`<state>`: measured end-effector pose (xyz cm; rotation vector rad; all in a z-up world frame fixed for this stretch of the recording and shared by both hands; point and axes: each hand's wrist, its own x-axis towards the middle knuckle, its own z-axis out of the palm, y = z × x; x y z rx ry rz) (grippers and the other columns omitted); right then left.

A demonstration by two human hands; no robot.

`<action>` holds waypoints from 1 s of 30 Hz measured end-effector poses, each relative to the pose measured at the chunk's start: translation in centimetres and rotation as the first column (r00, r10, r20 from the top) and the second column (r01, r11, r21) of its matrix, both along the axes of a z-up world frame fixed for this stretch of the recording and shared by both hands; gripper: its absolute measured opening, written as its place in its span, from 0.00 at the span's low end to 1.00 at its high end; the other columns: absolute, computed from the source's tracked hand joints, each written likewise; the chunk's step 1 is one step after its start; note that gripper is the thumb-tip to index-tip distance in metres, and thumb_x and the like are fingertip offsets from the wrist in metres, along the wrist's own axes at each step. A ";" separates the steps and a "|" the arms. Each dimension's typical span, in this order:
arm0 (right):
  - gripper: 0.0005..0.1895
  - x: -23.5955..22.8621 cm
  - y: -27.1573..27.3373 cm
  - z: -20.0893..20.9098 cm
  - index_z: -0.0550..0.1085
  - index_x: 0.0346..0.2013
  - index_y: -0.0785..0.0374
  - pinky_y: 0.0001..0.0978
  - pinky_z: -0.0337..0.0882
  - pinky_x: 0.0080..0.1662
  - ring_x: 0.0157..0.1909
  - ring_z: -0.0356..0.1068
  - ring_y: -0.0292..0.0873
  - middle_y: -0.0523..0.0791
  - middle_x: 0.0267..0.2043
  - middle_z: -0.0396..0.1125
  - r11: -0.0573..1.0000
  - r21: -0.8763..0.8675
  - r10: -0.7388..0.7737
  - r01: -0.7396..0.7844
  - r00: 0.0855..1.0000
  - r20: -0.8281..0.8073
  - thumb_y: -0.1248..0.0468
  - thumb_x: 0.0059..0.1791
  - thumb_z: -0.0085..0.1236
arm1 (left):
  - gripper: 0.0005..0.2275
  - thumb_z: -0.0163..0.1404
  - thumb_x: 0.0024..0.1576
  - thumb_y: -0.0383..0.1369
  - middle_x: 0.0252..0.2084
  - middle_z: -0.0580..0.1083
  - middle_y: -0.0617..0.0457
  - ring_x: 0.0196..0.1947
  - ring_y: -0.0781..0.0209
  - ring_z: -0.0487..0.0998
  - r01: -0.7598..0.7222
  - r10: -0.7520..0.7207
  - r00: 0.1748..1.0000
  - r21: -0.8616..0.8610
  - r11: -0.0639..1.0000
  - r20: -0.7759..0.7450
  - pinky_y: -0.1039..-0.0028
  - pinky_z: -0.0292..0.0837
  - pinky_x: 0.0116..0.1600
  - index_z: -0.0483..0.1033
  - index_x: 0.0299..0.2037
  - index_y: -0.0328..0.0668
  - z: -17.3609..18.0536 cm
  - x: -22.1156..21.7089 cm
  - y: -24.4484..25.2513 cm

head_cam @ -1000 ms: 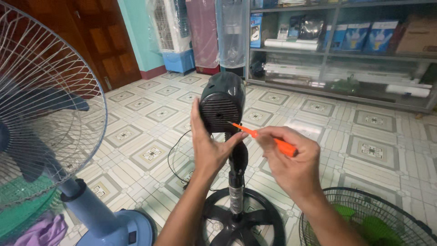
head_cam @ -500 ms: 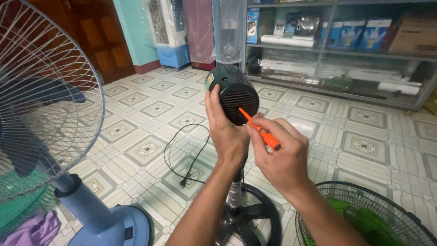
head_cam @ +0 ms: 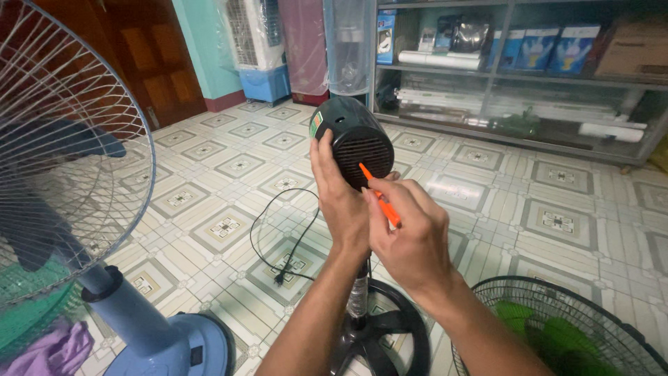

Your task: The person uses an orange screwdriver to remove the rear motor cover and neck housing of a black standing fan, then removes the front grille and blade nut of a blue standing fan. The removed parts are placed on the floor.

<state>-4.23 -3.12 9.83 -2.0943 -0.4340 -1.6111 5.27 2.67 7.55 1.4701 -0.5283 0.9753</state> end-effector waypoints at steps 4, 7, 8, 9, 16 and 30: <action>0.10 -0.4 0.1 0.0 0.77 0.43 0.72 0.37 0.75 0.37 0.37 0.77 0.52 0.54 0.38 0.73 1.000 0.031 -0.001 0.003 0.998 -0.068 0.75 0.47 0.64 | 0.46 0.71 0.44 0.35 0.73 0.56 0.29 0.71 0.29 0.60 0.010 -0.010 1.000 0.010 1.000 -0.016 0.55 0.63 0.67 0.53 0.71 0.42 0.0 -0.3 0.2; 0.10 -0.3 0.0 0.1 0.76 0.43 0.72 0.39 0.75 0.39 0.38 0.77 0.54 0.54 0.38 0.73 1.000 0.011 -0.019 0.020 0.999 -0.034 0.75 0.47 0.64 | 0.44 0.68 0.46 0.35 0.75 0.57 0.32 0.73 0.32 0.63 0.040 -0.040 0.998 0.005 0.999 -0.051 0.57 0.67 0.68 0.53 0.72 0.44 0.0 -0.1 0.3; 0.10 -0.4 0.0 0.0 0.76 0.43 0.72 0.38 0.75 0.41 0.39 0.77 0.54 0.54 0.38 0.73 1.000 0.011 0.001 -0.001 1.000 -0.017 0.75 0.47 0.63 | 0.44 0.68 0.47 0.34 0.76 0.57 0.32 0.73 0.32 0.62 0.025 -0.024 0.999 0.008 1.000 -0.045 0.57 0.66 0.69 0.54 0.73 0.44 -0.1 -0.2 0.3; 0.09 -0.4 0.0 -0.1 0.76 0.43 0.72 0.38 0.76 0.42 0.40 0.77 0.54 0.54 0.39 0.73 1.000 0.012 0.021 -0.021 1.000 0.000 0.75 0.47 0.63 | 0.44 0.68 0.47 0.34 0.76 0.57 0.32 0.74 0.32 0.62 0.009 -0.008 0.999 0.011 1.000 -0.040 0.57 0.66 0.70 0.54 0.74 0.45 -0.3 -0.3 0.3; 0.09 0.2 0.1 -0.3 0.75 0.43 0.72 0.39 0.76 0.43 0.41 0.76 0.55 0.54 0.39 0.71 0.999 -0.040 0.019 -0.020 1.000 -0.003 0.75 0.48 0.63 | 0.46 0.70 0.47 0.38 0.75 0.55 0.30 0.74 0.30 0.59 -0.022 0.023 1.000 0.012 1.000 -0.015 0.54 0.64 0.70 0.53 0.74 0.44 -0.3 0.1 0.0; 0.10 0.0 0.2 -0.9 0.75 0.43 0.72 0.37 0.75 0.39 0.38 0.76 0.51 0.53 0.38 0.72 1.000 -0.001 0.002 -0.002 1.000 0.024 0.76 0.48 0.63 | 0.47 0.72 0.44 0.39 0.75 0.55 0.30 0.74 0.31 0.60 0.008 -0.007 0.999 0.012 1.000 -0.031 0.55 0.66 0.68 0.53 0.72 0.44 -0.4 0.0 0.3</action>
